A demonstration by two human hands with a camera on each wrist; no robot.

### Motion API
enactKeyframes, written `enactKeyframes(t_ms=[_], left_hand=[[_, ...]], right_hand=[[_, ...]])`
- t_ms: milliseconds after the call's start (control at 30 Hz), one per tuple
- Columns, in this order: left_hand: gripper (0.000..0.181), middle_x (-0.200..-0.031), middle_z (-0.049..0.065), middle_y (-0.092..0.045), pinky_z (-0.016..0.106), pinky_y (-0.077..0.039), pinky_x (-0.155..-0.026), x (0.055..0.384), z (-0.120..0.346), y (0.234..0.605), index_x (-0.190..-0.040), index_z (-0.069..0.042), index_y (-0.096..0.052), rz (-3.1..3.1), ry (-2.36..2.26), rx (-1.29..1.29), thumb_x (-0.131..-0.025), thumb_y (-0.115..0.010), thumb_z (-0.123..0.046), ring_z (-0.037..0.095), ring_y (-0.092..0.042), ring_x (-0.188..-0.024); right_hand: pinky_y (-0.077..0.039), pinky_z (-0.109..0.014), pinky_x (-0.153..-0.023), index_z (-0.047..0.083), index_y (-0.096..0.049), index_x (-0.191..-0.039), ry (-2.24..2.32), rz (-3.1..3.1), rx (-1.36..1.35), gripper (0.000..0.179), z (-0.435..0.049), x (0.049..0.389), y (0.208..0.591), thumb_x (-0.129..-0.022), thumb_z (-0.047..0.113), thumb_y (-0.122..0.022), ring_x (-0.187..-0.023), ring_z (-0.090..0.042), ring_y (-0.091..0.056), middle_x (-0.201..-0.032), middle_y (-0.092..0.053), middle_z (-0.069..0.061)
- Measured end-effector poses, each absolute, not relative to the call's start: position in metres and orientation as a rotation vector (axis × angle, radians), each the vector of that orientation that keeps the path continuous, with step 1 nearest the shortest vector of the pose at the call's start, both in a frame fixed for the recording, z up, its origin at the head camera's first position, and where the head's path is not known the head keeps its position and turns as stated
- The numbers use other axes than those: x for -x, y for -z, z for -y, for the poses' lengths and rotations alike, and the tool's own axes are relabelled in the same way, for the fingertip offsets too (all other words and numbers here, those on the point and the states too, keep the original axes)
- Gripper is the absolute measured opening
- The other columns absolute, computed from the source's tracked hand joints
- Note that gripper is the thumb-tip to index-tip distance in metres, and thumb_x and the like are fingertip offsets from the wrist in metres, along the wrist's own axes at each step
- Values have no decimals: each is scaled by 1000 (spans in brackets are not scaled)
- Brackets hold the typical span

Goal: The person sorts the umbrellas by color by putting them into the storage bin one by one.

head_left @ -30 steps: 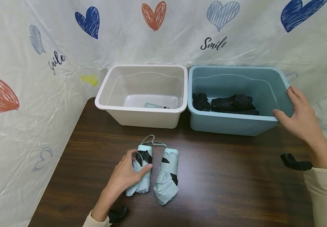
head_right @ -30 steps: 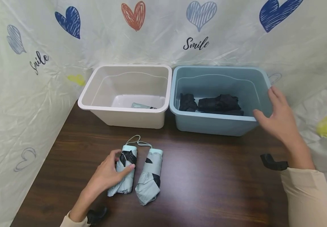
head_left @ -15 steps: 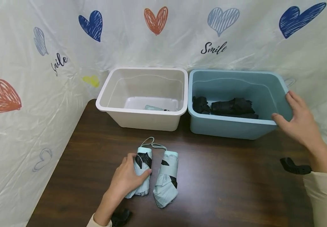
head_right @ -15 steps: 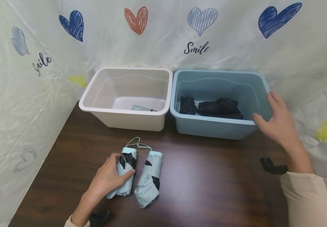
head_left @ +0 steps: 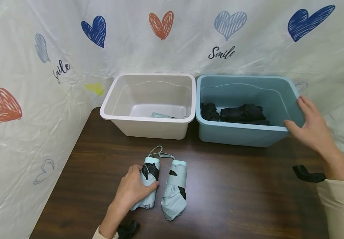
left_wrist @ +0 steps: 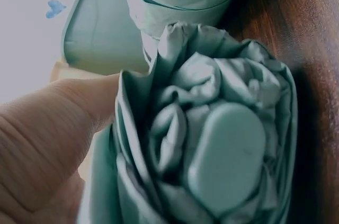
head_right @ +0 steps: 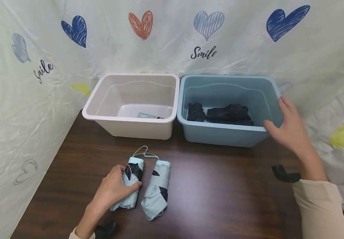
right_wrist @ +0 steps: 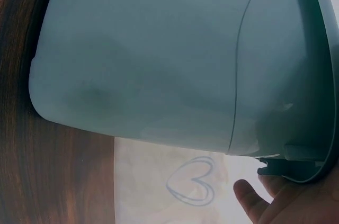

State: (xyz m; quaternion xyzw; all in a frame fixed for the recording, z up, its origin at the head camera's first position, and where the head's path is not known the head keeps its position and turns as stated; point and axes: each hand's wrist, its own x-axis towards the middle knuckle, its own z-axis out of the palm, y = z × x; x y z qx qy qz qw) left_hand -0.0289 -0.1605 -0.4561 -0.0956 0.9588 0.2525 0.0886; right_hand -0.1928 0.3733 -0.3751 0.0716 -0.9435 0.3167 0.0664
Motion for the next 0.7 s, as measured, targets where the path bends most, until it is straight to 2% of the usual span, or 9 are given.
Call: enactKeyframes(t_ms=[200,400,700], left_hand=[[79,-117,19,-65,51,-57,-85,29,161,455,-130,7,-60,-2882,-705,245,-77,-88,-44,34,-67,-92],[95,-122,24,-65,54,-58,-89,27,161,453,-133,10,-58,-2897,-665,171,-72,-93,-54,37,-69,-100],[90,-112,23,-64,55,-59,-82,25,156,449,-130,8,-58,-2938,-599,213,-72,-94,-50,36,-68,-90]], right_hand=[[-13,-78,-125,5,-12,-170,-954,2850,-224,84,-373,195,376,-100,29,-53,-161,-55,-11,-180,-5,-18],[-12,-77,-126,3,-12,-169,-953,2839,-245,85,-375,194,378,-100,29,-54,-161,-55,-11,-179,-7,-20],[-13,-78,-125,4,-11,-170,-960,2842,-251,86,-374,195,375,-100,30,-55,-161,-56,-12,-179,-6,-21]])
